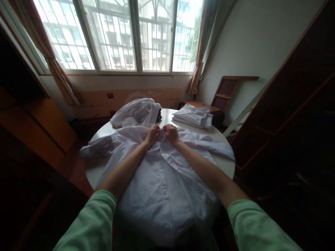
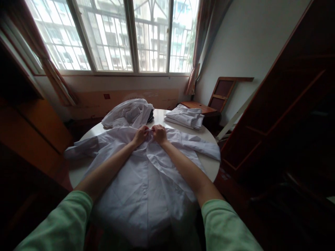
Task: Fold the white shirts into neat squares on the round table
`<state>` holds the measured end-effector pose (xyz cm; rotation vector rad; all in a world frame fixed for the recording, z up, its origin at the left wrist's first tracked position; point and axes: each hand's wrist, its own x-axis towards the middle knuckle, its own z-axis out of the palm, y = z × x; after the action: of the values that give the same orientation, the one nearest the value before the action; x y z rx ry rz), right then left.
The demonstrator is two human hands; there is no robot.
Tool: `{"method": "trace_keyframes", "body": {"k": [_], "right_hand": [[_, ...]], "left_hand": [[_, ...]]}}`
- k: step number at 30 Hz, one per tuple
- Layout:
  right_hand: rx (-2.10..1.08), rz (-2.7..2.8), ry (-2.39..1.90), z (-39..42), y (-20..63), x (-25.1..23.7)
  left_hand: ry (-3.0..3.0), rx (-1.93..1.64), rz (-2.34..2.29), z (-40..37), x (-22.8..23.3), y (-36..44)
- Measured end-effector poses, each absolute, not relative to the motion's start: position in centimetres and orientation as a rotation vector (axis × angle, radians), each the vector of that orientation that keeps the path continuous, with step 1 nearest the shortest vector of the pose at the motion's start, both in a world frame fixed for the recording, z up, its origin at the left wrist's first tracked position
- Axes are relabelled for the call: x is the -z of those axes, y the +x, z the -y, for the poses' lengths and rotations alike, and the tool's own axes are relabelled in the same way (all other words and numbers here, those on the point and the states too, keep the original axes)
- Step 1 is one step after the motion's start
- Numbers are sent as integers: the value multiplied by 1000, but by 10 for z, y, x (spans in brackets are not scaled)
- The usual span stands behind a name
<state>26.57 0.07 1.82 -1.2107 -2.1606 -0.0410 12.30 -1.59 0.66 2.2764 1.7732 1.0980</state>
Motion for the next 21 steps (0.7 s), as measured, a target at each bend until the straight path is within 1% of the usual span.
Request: {"method": "trace_keyframes", "body": {"k": [6,10,15,21], "right_hand": [[36,2145,-1183,4,269,-21],[88,2162,-1125,6,271,-21],[181,2196,-989,6,270,-16],[235,2142,-958,2,269,-12]], "left_hand": [[2289,-1192,-1702,22,-7,122],[2271,-1253,-1706,23,-6,120],[2256,-1273,-1723,22,-6,120],[2299,-1268,-1700,24,-7,122]]}}
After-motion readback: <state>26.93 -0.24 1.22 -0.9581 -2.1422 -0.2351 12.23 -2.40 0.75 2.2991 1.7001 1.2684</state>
